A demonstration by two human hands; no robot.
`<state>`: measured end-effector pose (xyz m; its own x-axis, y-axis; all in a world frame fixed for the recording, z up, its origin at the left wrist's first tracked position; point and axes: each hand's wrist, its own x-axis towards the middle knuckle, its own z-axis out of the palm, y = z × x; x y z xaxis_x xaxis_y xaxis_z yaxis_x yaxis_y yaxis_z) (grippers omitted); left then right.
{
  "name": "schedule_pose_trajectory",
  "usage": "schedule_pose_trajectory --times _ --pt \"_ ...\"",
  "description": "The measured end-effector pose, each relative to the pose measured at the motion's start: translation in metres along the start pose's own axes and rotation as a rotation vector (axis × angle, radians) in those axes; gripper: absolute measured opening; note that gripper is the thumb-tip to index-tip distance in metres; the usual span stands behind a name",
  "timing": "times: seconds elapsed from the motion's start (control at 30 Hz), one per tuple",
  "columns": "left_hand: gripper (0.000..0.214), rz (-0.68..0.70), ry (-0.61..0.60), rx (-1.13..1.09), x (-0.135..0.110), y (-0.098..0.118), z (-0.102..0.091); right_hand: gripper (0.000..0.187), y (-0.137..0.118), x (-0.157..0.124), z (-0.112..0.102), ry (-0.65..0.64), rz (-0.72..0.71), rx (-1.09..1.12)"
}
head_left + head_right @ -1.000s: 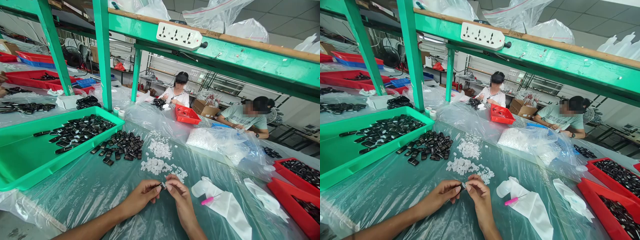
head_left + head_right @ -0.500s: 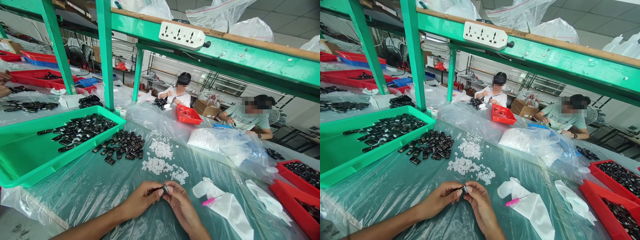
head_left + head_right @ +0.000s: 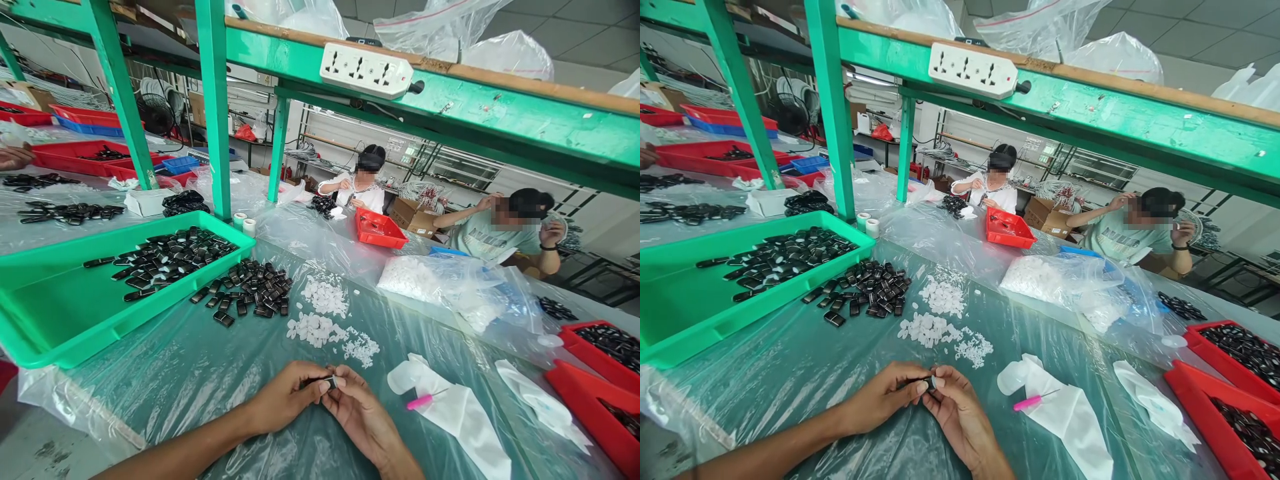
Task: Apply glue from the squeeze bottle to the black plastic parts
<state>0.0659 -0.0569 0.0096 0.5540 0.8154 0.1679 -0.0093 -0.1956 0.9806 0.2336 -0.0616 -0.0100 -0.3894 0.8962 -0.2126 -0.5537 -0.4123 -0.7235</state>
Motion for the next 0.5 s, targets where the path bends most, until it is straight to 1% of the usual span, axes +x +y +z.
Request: schedule_pose_trajectory --times 0.07,0.17,0.23,0.3,0.37,0.5 --pt "0.040 -0.030 -0.018 -0.078 0.0014 -0.0019 -0.0009 0.012 0.0027 0.0009 -0.0001 -0.001 -0.013 -0.007" --pt "0.046 -0.138 -0.036 -0.287 0.0041 -0.0040 -0.0024 0.015 0.0056 0.0032 0.0000 0.012 -0.052 -0.053" --pt "0.048 -0.215 -0.023 -0.430 0.0050 -0.0047 -0.0032 0.018 0.0066 0.0046 -0.0003 0.042 -0.101 -0.104" --pt "0.049 -0.263 -0.003 -0.529 0.0050 -0.0050 -0.0039 0.018 0.0069 0.0051 -0.0012 0.083 -0.170 -0.173" --pt "0.049 -0.278 -0.001 -0.573 0.0043 -0.0048 -0.0046 0.017 0.0069 0.0047 -0.0022 0.130 -0.247 -0.255" --pt "0.048 -0.276 -0.037 -0.590 0.0030 -0.0030 -0.0063 0.016 0.0057 0.0025 -0.0026 0.207 -0.369 -0.444"
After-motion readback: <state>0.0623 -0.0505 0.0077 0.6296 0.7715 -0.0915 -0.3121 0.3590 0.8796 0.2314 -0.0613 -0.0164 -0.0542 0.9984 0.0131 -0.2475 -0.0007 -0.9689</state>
